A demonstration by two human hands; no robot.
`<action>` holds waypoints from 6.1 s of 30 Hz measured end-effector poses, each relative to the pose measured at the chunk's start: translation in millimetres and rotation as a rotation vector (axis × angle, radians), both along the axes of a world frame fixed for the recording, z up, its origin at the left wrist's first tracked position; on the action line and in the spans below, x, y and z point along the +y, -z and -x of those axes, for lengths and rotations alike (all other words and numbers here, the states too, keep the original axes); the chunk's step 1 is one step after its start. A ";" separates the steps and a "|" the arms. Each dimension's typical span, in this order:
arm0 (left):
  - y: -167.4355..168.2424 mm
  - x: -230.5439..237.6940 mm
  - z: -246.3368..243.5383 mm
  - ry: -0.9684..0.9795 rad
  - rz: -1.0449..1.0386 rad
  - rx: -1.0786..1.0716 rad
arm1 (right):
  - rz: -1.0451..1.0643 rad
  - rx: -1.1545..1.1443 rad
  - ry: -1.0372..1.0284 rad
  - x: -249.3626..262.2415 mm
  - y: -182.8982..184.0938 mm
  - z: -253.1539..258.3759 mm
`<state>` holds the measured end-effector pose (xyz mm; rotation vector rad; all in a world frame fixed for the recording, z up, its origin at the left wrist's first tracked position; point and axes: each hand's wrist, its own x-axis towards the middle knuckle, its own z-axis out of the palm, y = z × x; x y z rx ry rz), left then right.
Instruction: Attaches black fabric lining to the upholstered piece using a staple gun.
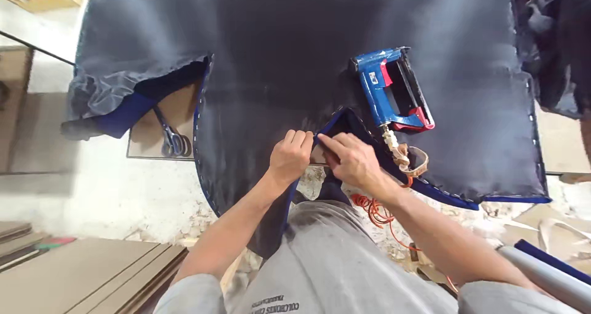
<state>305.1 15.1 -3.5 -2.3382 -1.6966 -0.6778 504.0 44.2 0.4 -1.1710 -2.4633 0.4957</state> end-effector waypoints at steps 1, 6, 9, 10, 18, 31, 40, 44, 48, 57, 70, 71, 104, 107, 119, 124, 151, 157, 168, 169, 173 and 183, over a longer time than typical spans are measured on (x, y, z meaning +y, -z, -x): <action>1.5 -0.2 -1.1 -0.006 -0.001 -0.012 | 0.060 -0.010 0.013 -8.6 7.2 2.4; 2.7 -0.7 -0.5 -0.003 -0.039 -0.024 | 0.168 -0.029 0.048 -17.8 28.2 20.1; 2.2 -0.6 -1.5 0.013 -0.054 -0.002 | 0.145 -0.039 0.047 -13.5 33.9 22.4; 1.8 -0.7 -1.7 0.020 -0.057 0.010 | 0.146 -0.034 0.034 -11.1 34.8 22.2; -25.6 7.5 0.8 0.140 0.147 0.131 | 0.235 -0.040 -0.270 -5.5 24.4 38.0; -4.3 1.0 2.0 0.092 0.083 0.081 | -0.199 0.116 0.029 -1.8 0.1 -8.4; -3.1 -2.8 -1.1 0.076 0.089 0.051 | -0.142 -0.081 -0.010 17.7 -6.4 5.7; -1.1 -5.4 -4.9 0.062 0.101 -0.025 | -0.046 -0.177 0.453 38.9 -69.6 -44.9; 0.0 -4.8 -8.6 0.032 0.085 -0.037 | 0.076 -0.319 0.506 74.7 -49.2 -55.3; -0.7 -6.8 -12.0 -0.002 0.091 -0.102 | 0.328 -0.447 0.619 110.2 -78.7 -32.4; -8.0 -9.3 -13.5 -0.066 0.138 -0.159 | -0.014 -0.677 0.426 106.2 -69.6 -34.8; -10.3 -13.2 -13.7 -0.101 0.160 -0.194 | -0.043 -0.670 0.425 109.7 -60.6 -37.7; 5.1 -38.1 -8.5 -0.233 -0.048 -0.151 | -0.453 0.182 -0.782 91.4 2.0 16.7; 9.0 -38.1 -4.1 -0.158 -0.070 -0.152 | -0.429 0.185 -0.789 92.6 5.6 17.5; 4.1 -35.3 5.0 -0.043 0.012 -0.093 | -0.384 0.219 -0.823 97.8 9.2 13.5; -1.5 -32.1 8.9 0.042 0.081 -0.021 | -0.361 0.205 -0.833 96.9 7.9 8.6; -63.3 54.2 72.1 0.750 0.744 0.320 | 0.042 -0.362 0.381 60.8 -72.0 -38.3; -66.5 61.0 69.0 0.830 0.766 0.393 | 0.259 -0.418 0.479 85.6 -65.2 -37.9; -49.1 56.4 85.3 0.832 0.754 0.191 | 0.486 -0.215 0.277 -9.9 -139.6 -59.6; -49.3 57.6 85.2 0.836 0.765 0.179 | 0.464 -0.199 0.210 -19.0 -137.5 -51.0; -52.9 60.0 83.2 0.848 0.768 0.182 | 0.405 -0.194 0.014 -20.7 -120.9 -28.4; -54.8 60.9 81.4 0.836 0.782 0.128 | 0.432 -0.247 0.005 -15.6 -106.9 -14.1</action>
